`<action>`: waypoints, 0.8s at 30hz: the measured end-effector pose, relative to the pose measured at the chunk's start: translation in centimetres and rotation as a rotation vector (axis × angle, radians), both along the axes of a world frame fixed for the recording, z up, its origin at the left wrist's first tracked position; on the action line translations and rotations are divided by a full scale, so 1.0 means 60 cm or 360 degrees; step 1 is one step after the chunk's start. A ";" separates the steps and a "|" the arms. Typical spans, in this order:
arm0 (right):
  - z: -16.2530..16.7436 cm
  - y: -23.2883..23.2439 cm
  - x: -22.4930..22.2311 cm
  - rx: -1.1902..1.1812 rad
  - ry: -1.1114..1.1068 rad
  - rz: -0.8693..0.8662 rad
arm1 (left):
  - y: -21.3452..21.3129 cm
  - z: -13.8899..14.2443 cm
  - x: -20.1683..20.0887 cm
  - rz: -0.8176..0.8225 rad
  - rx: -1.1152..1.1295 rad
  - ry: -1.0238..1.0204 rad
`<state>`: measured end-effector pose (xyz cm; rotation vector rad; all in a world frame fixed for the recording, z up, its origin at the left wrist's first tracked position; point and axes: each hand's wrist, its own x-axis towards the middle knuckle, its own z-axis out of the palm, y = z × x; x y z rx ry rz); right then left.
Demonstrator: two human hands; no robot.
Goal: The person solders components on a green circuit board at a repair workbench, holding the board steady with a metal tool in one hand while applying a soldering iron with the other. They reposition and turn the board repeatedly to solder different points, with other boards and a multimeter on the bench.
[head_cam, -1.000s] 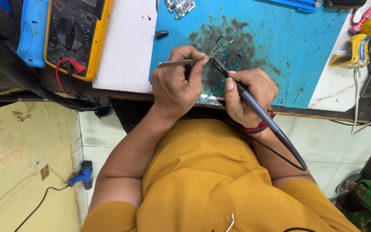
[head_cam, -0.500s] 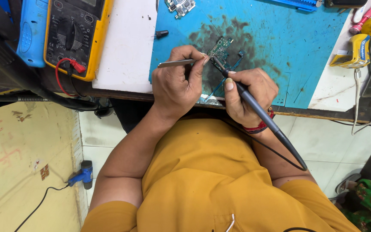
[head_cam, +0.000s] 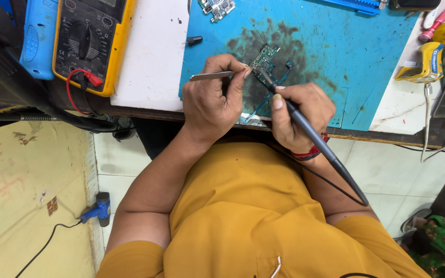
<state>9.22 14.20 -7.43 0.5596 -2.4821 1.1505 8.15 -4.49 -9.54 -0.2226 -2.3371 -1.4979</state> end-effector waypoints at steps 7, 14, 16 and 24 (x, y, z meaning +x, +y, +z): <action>0.000 -0.008 -0.014 0.0272 0.0034 -0.0020 | 0.000 0.004 -0.001 0.0018 -0.0018 0.0041; 0.010 -0.022 -0.010 0.0348 0.0034 -0.0139 | 0.000 0.011 -0.004 0.0045 -0.0022 -0.0036; 0.014 -0.022 -0.009 0.0320 0.0035 -0.0165 | 0.000 0.012 -0.005 0.0049 -0.0035 -0.0033; -0.011 -0.013 -0.003 -0.0206 0.0046 -0.0167 | -0.004 0.014 -0.004 -0.0007 -0.0008 0.0022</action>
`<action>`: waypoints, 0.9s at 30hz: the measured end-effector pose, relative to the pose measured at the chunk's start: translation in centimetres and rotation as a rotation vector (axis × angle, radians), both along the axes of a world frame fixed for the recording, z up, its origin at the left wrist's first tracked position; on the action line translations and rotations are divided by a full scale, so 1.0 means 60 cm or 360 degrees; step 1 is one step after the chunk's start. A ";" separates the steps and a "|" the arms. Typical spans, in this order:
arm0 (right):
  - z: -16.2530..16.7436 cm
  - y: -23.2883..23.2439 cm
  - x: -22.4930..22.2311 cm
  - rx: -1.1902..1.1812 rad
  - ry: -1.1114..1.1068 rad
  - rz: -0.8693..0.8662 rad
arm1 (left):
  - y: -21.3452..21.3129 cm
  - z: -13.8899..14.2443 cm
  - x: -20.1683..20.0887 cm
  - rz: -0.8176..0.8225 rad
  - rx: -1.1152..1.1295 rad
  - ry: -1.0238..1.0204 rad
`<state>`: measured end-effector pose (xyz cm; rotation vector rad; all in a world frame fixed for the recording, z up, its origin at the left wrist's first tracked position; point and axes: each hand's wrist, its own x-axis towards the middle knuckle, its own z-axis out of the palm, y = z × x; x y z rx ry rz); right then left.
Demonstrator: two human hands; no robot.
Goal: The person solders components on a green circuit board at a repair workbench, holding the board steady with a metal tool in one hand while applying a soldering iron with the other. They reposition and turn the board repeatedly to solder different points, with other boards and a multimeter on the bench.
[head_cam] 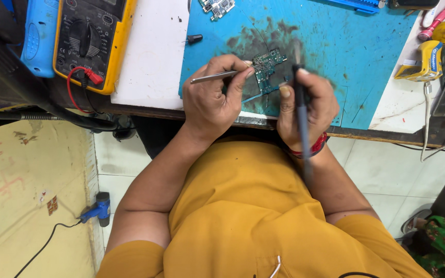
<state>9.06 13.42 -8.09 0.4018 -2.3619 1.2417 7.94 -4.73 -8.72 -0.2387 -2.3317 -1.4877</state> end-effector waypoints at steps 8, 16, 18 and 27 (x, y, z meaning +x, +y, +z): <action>-0.015 0.023 0.012 0.0084 -0.0023 0.0167 | 0.002 0.001 0.002 -0.0040 -0.0082 0.0024; -0.004 0.015 0.006 0.0150 -0.0025 0.0226 | 0.002 0.001 0.004 -0.0039 -0.0066 0.0002; -0.003 0.015 0.005 0.0177 -0.0036 0.0224 | 0.002 0.001 0.003 -0.0035 -0.0067 0.0012; 0.000 0.013 0.005 0.0189 -0.0032 0.0215 | 0.004 0.001 0.004 -0.0034 -0.0052 0.0013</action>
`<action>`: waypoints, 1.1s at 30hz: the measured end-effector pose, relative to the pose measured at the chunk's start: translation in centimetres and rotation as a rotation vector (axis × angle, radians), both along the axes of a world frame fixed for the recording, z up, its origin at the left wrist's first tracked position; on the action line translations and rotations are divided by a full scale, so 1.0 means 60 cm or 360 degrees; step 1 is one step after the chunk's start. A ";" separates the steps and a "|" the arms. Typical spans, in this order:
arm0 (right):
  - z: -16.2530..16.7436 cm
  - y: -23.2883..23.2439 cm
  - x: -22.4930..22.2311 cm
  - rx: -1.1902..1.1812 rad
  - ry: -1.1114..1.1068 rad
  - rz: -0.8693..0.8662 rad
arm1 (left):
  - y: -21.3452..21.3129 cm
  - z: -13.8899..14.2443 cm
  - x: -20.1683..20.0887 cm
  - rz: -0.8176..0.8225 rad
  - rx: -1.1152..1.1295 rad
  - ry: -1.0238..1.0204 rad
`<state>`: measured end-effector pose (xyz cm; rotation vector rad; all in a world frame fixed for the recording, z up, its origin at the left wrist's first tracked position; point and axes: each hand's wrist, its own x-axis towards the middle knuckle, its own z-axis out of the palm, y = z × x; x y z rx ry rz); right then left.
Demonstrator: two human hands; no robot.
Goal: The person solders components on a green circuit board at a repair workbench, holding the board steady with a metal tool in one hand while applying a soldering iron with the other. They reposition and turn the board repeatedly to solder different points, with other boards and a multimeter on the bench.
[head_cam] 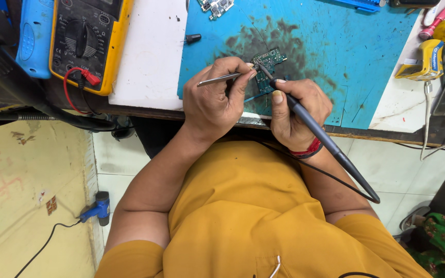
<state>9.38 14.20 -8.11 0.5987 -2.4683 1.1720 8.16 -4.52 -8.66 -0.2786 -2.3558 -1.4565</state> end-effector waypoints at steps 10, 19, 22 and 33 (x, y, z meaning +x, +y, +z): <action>0.000 0.000 0.000 -0.0001 -0.0019 -0.0009 | 0.000 -0.001 0.000 -0.0001 -0.0008 0.0005; 0.000 0.001 0.000 0.0006 -0.0009 -0.0013 | 0.000 0.000 0.000 0.0014 -0.0010 0.0004; 0.000 -0.001 0.000 -0.0006 -0.0019 -0.0014 | 0.000 0.000 0.000 0.0013 -0.0005 0.0000; 0.004 -0.001 -0.001 0.0010 -0.0024 -0.0008 | 0.000 -0.002 0.000 0.0006 -0.0004 -0.0007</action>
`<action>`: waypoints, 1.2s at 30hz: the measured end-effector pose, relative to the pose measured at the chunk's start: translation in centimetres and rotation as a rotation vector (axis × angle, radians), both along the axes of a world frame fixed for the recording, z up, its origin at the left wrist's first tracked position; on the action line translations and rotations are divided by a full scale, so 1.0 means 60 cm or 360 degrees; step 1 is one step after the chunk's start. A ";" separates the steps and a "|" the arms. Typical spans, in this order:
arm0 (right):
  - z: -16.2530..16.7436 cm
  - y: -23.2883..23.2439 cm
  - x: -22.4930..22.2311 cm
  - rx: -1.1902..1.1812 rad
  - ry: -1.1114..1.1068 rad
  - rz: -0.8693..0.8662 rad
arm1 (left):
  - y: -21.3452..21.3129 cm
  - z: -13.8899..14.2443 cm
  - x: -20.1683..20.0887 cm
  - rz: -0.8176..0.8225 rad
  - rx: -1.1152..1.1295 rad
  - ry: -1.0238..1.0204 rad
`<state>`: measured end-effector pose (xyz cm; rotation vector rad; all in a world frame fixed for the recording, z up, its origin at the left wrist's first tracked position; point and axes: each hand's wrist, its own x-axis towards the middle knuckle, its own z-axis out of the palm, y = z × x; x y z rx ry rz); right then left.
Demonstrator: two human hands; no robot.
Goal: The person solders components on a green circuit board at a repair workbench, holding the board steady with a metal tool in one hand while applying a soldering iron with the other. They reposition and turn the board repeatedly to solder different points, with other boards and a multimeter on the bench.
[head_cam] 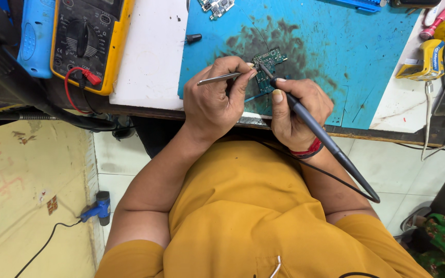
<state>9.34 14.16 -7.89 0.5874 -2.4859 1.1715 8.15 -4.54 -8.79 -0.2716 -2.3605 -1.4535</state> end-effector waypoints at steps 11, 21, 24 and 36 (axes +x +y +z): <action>-0.003 0.000 0.000 -0.0024 -0.0004 -0.0004 | -0.002 -0.002 0.000 0.0017 0.0063 -0.0029; 0.001 -0.001 0.000 0.0003 -0.0023 -0.0010 | -0.002 0.000 -0.002 0.0025 0.0038 -0.0034; 0.000 -0.003 -0.005 -0.0015 0.0002 -0.0019 | -0.003 0.001 -0.005 0.0045 0.0005 0.0023; -0.003 -0.004 -0.003 -0.0018 0.0004 -0.0019 | -0.002 -0.006 -0.003 0.0041 0.0007 -0.0033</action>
